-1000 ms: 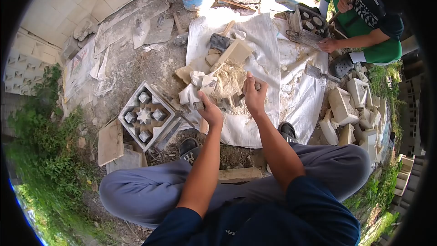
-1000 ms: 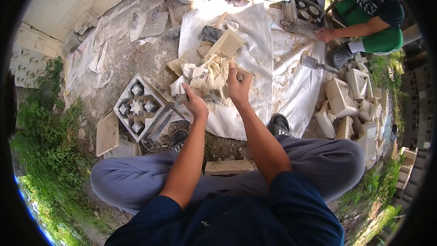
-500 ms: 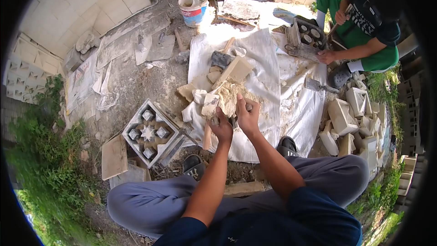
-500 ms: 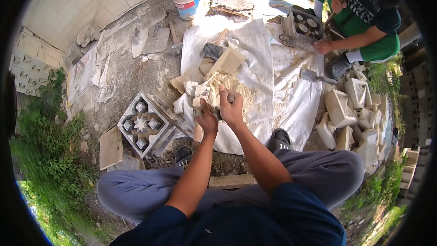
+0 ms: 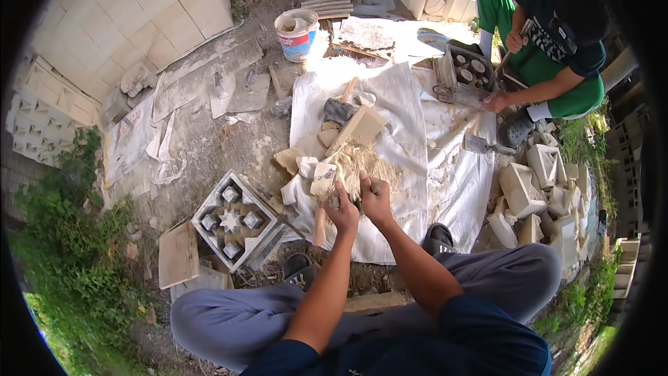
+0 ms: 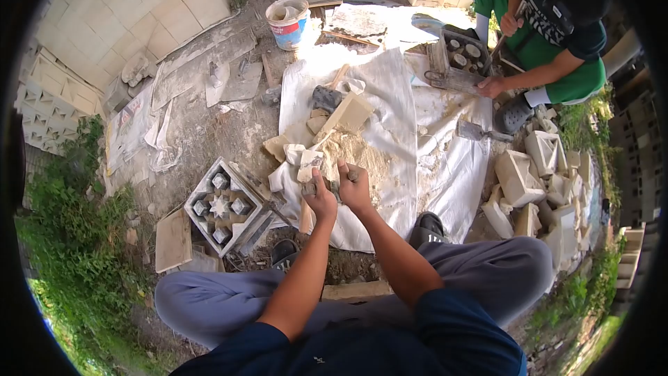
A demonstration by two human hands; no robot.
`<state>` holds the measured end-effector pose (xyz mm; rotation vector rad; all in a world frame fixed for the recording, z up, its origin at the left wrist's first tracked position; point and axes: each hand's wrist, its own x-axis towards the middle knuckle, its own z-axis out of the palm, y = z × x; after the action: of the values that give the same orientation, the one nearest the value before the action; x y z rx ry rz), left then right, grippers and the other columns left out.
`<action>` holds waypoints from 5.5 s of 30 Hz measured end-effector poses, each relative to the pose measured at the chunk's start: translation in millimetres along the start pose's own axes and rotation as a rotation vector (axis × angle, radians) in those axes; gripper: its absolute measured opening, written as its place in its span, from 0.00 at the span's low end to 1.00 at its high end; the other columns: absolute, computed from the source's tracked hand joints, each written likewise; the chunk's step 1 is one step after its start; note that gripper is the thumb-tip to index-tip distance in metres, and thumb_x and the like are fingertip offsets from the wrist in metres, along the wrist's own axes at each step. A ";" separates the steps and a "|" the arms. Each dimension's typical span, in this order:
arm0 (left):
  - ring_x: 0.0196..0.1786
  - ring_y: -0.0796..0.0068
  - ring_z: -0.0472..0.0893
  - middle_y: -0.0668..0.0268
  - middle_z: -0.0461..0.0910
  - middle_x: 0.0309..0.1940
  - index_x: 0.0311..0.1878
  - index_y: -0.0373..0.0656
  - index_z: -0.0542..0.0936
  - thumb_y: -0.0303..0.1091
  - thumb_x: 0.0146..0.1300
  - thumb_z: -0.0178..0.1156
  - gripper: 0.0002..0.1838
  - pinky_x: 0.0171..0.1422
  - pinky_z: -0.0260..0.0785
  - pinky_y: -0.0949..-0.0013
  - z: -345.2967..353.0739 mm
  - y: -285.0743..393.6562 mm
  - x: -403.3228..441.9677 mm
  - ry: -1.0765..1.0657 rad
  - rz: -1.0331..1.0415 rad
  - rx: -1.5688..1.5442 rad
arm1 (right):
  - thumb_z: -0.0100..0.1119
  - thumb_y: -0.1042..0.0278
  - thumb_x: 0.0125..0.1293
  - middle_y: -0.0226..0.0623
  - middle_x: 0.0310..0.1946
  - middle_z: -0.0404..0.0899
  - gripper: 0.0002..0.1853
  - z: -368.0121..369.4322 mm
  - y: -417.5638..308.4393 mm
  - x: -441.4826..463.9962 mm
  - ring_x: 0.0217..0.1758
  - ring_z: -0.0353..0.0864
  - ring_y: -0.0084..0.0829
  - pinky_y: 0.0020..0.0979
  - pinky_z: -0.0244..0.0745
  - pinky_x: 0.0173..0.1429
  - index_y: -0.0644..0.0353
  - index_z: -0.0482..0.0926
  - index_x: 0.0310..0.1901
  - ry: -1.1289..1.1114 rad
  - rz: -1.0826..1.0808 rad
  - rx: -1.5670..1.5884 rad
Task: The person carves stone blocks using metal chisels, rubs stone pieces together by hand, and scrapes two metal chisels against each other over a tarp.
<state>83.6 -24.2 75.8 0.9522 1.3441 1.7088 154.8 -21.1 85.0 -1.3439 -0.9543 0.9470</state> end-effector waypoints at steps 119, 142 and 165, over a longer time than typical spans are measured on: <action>0.38 0.68 0.70 0.57 0.69 0.46 0.67 0.36 0.65 0.14 0.58 0.57 0.31 0.44 0.66 0.67 -22.6 -20.2 -44.2 -0.034 0.816 0.816 | 0.41 0.61 0.76 0.22 0.10 0.52 0.27 -53.4 -39.0 -38.1 0.14 0.48 0.16 0.26 0.42 0.20 0.54 0.55 0.14 0.055 -0.068 0.568; 0.34 0.63 0.71 0.55 0.73 0.40 0.69 0.38 0.64 0.13 0.60 0.52 0.32 0.40 0.65 0.65 -12.4 -51.1 -34.3 -0.100 0.568 0.538 | 0.40 0.57 0.77 0.22 0.12 0.52 0.28 -73.9 -34.3 -25.6 0.15 0.48 0.17 0.26 0.44 0.20 0.55 0.56 0.14 0.140 -0.093 0.302; 0.19 0.85 0.55 0.77 0.55 0.13 0.16 0.41 0.59 0.38 0.72 0.51 0.26 0.24 0.44 0.72 38.4 36.4 -53.7 -0.217 -0.094 -0.151 | 0.41 0.55 0.76 0.22 0.10 0.54 0.30 -96.2 5.6 -27.2 0.14 0.50 0.16 0.26 0.44 0.19 0.54 0.55 0.13 0.257 -0.077 0.066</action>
<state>137.6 -61.9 112.5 0.9431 1.0863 1.5630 236.1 -79.2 78.8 -1.3263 -0.7656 0.7208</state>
